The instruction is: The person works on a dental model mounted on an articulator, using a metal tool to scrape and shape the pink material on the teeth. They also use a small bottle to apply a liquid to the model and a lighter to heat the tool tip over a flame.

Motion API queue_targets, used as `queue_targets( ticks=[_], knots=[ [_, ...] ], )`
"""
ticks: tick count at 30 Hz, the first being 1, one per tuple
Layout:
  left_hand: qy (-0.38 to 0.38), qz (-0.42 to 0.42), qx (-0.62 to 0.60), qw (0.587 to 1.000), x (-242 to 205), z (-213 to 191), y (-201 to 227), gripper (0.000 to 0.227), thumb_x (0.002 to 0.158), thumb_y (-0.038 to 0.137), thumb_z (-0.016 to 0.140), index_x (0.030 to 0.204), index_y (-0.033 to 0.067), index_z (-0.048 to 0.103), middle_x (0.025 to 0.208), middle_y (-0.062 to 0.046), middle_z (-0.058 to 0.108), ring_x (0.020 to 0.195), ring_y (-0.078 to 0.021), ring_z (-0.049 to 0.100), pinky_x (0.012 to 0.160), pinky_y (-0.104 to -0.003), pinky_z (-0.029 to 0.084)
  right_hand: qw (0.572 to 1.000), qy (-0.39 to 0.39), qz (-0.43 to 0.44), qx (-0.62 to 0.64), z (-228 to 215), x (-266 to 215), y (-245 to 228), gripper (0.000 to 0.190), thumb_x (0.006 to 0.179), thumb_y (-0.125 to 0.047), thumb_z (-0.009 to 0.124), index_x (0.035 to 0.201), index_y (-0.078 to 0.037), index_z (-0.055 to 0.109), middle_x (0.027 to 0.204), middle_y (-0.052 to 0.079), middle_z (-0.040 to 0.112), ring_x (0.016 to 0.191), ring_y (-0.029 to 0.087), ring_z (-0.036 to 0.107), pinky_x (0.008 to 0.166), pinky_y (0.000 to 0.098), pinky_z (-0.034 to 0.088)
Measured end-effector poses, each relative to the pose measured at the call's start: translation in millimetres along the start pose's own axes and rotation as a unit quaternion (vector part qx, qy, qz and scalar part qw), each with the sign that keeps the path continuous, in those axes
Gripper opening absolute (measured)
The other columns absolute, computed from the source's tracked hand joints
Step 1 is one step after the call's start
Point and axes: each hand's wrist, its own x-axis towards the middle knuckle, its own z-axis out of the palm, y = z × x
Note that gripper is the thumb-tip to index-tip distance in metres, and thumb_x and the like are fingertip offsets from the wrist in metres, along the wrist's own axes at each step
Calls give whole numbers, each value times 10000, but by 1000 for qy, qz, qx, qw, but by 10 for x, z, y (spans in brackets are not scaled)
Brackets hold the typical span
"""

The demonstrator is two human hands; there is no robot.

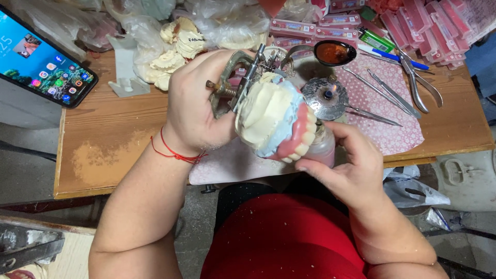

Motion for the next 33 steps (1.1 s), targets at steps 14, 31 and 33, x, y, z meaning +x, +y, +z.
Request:
queue_targets(
  ticks=[14,31,33],
  knots=[
    [-38,88,14,995,42,-100,66,764,1020,563,289,1187,-89,652,1198,-278,724,1132,-445,764,971,-494,609,1000,-28,-14,4,92,-47,-17,656,783,-478,826,1250,-47,666,1155,61,748,1022,190,717,887,310,514],
    [-77,-61,-47,994,60,-137,-74,226,877,249,621,874,30,565,759,-45,506,724,-203,457,676,-353,377,995,-79,-53,16,35,10,-19,705,705,-457,882,1244,-53,675,1196,82,758,1055,203,732,949,313,521],
    [-78,-71,-65,992,67,-140,-87,182,872,210,634,871,34,585,761,-27,523,735,-179,472,680,-338,390,996,-76,-54,9,47,24,-4,666,716,-445,882,1217,-53,686,1158,75,765,1021,203,733,929,316,524]
  ],
)
